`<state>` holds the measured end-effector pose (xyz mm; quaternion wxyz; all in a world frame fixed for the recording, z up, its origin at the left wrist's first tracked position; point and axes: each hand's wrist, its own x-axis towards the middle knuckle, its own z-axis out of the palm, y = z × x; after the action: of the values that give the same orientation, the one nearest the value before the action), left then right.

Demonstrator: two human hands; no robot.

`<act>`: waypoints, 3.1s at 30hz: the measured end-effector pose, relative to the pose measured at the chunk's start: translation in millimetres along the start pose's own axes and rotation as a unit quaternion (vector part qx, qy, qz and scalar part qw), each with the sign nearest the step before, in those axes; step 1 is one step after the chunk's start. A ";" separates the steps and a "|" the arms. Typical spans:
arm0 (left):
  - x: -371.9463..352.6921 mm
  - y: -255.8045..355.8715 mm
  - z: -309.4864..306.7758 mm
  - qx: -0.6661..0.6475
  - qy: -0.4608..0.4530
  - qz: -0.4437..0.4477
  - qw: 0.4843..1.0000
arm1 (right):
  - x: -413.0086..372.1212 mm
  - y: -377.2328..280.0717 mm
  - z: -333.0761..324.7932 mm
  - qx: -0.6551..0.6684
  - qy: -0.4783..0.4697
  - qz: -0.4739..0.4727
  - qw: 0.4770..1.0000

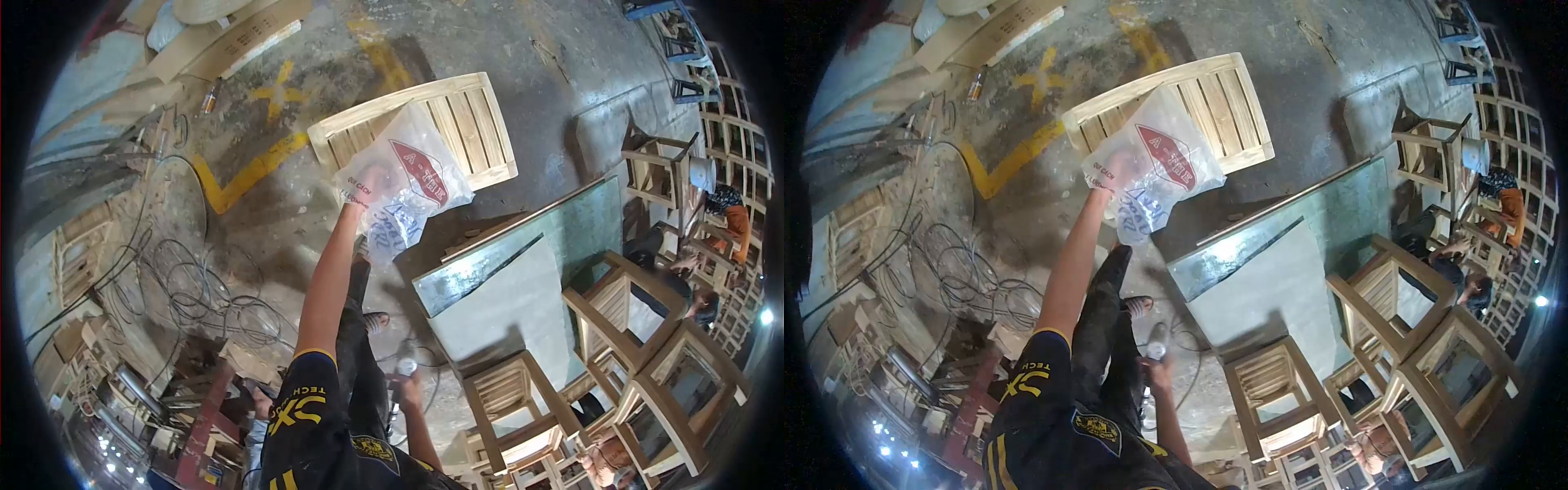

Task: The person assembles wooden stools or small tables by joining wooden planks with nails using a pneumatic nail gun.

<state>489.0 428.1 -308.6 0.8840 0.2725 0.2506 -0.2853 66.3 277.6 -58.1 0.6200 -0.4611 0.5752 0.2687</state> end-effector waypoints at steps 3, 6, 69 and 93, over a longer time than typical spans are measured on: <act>-2.5 -1.8 -1.0 0.277 -0.024 0.131 0.952 | -7.4 -6.8 20.5 -0.172 -0.038 -0.007 0.984; -28.4 10.8 29.3 0.302 -0.012 0.137 0.943 | -15.6 -21.6 32.4 -0.253 -0.030 -0.020 0.967; -331.5 -88.4 69.7 0.380 -0.098 -0.318 0.863 | -113.7 -44.4 -34.4 -0.131 -0.002 -0.316 0.940; -490.2 -344.2 210.1 0.627 -0.347 -0.581 0.386 | -266.5 98.9 -69.8 0.244 0.617 -0.344 0.664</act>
<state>-20.1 240.1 20.6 0.0917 0.4148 -0.2308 -0.8754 -103.3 311.3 178.1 0.2619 -0.5186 0.6718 -0.4595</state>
